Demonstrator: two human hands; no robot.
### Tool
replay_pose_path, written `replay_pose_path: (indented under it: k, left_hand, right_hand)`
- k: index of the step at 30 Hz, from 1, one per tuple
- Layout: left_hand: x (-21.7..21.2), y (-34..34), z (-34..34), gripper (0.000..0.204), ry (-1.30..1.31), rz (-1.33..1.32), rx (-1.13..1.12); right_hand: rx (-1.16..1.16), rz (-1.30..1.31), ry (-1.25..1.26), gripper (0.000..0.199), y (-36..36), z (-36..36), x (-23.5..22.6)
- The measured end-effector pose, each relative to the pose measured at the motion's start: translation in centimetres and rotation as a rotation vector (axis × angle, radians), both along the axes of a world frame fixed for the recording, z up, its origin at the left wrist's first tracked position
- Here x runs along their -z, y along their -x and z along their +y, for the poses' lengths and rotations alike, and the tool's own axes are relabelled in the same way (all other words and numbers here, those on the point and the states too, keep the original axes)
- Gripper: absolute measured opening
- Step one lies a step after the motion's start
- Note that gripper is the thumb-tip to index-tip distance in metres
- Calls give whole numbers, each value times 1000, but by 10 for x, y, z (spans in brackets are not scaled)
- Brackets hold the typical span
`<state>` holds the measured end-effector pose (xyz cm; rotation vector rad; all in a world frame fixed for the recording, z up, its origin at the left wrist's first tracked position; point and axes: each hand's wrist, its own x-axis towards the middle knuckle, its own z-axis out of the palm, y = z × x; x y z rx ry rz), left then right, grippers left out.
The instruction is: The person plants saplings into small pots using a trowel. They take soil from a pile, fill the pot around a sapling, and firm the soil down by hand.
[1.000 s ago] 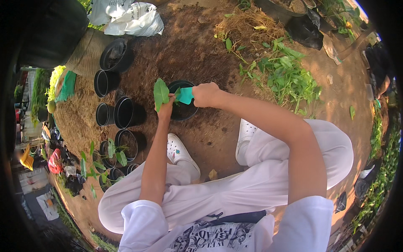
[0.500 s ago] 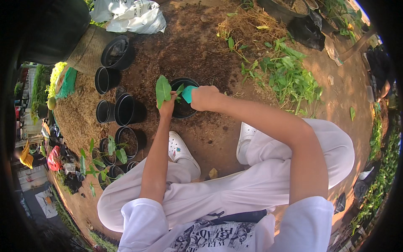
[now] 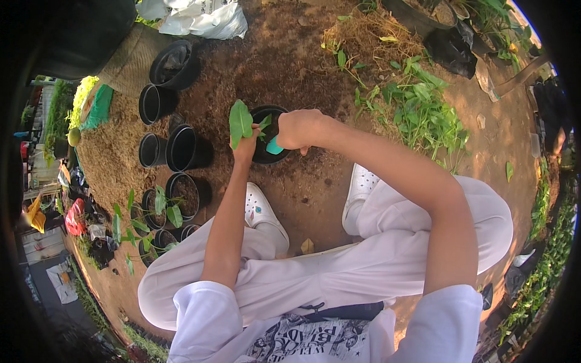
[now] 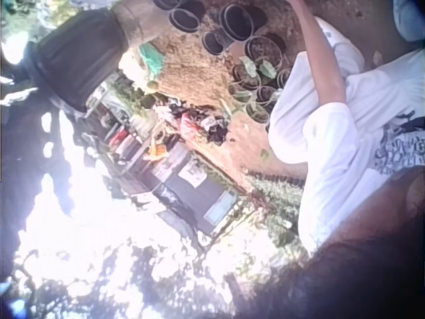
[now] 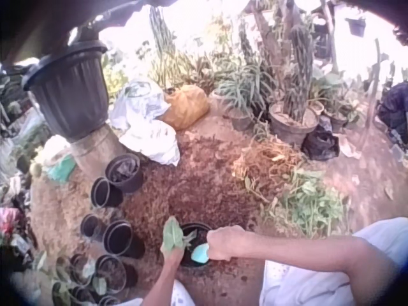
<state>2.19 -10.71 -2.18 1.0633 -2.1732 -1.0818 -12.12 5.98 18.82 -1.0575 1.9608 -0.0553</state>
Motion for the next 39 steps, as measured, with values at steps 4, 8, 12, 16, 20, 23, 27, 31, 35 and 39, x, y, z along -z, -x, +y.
replay_pose_path:
  k: [4,8,12,16,20,23,27,31,35,39]
  left_hand:
    - [-2,6,4,16,-15,20,1]
    - [-16,5,10,18,-55,-40,-1]
    - [-18,7,10,18,-51,-36,2]
    - [-13,5,8,18,-86,11,2]
    - [-13,7,10,17,-100,1,-9]
    - [-9,6,5,19,-134,-29,-4]
    - [8,-1,-15,20,-309,-20,47]
    - [-7,13,-1,18,-368,-83,83]
    - [-15,7,-3,16,-384,-57,91]
    - [-13,8,-5,15,-443,7,91]
  right_hand:
    - [-152,368,272,18,10,9,-4]
    - [-219,526,241,13,-3,5,-21]
    - [-247,491,218,15,-22,8,-1]
    - [-252,365,180,22,-23,6,-9]
    - [-206,369,203,24,-8,6,-20]
    - [-170,261,133,25,2,1,-25]
    - [-109,-16,74,32,17,-11,-1]
    - [-49,133,58,29,24,3,56]
    - [-12,177,132,28,17,2,66]
    - [-128,176,95,34,19,-6,59]
